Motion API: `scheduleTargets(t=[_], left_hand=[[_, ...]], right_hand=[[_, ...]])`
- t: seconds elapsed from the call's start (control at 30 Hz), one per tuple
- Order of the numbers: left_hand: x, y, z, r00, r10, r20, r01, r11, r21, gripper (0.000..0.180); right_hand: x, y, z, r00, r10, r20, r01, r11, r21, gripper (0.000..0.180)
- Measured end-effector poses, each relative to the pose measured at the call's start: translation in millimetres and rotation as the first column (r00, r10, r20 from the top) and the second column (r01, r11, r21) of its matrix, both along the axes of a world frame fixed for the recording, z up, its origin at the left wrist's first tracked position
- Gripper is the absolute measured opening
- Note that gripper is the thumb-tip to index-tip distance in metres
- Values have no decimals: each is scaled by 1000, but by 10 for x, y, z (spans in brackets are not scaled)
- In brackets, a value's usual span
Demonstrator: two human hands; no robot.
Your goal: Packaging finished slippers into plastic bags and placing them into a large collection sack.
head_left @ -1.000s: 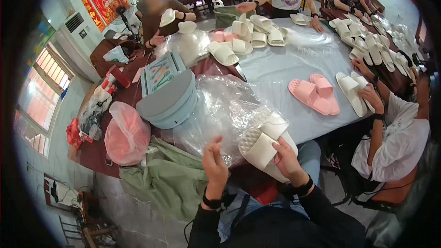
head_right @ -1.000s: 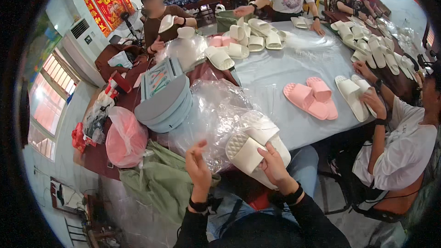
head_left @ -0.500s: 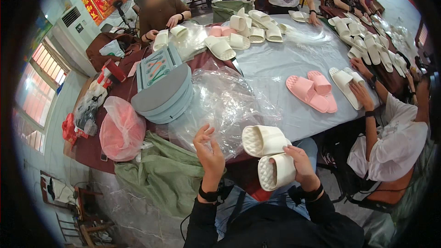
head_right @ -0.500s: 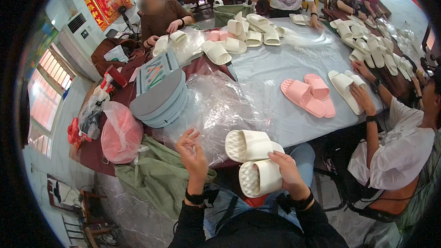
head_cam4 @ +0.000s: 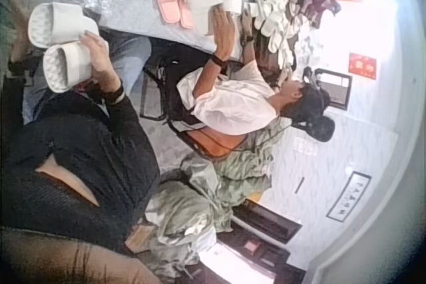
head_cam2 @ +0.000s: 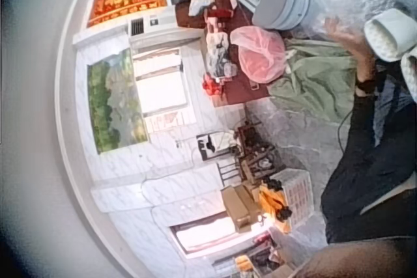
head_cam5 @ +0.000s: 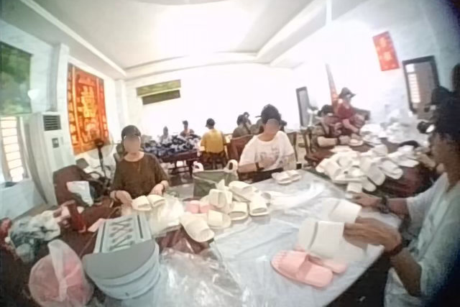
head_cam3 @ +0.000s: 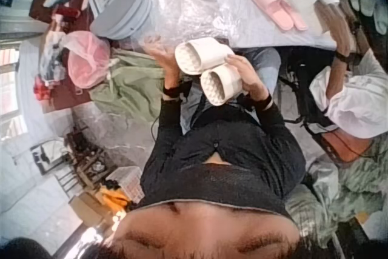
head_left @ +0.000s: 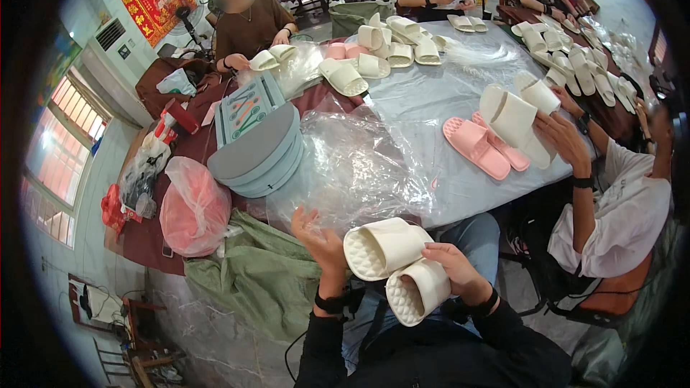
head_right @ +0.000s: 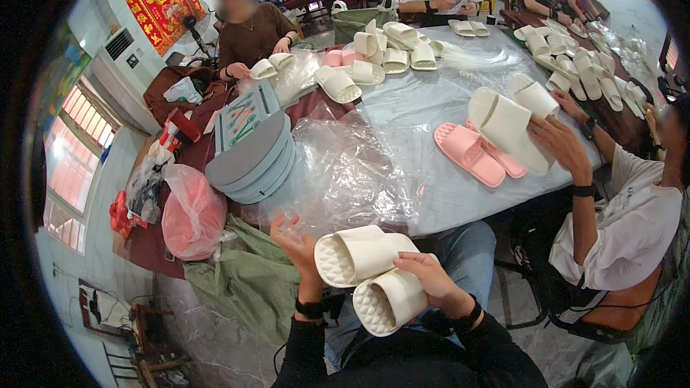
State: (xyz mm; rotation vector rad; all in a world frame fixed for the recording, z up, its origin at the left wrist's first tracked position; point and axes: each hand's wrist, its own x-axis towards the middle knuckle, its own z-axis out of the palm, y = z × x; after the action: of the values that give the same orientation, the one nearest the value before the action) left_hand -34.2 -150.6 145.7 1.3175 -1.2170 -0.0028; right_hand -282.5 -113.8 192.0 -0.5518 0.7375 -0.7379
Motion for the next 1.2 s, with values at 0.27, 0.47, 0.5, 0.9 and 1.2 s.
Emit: scheduleTargets(t=[0.27, 0.47, 0.5, 0.9, 1.2], left_hand=[[242, -39, -260, 978, 78, 193, -127, 959, 254, 34], [127, -40, -149, 605, -98, -790, 201, 979, 32, 19], [135, -25, -176, 606, -99, -789, 199, 980, 30, 19], [142, 2, -163, 931, 40, 363, -101, 983, 152, 45], [-128, 112, 49, 930, -150, 335, 45, 953, 300, 57]], right_hand=[[20, 16, -93, 999, 36, -11, -35, 999, 11, 28], [60, 41, -98, 999, 55, -1, -54, 998, 30, 27], [73, 46, -95, 998, 62, -4, -62, 998, 32, 27], [126, 87, -94, 996, 85, -31, -84, 996, 31, 25], [79, 43, -258, 979, -131, -154, 116, 988, -99, 19]])
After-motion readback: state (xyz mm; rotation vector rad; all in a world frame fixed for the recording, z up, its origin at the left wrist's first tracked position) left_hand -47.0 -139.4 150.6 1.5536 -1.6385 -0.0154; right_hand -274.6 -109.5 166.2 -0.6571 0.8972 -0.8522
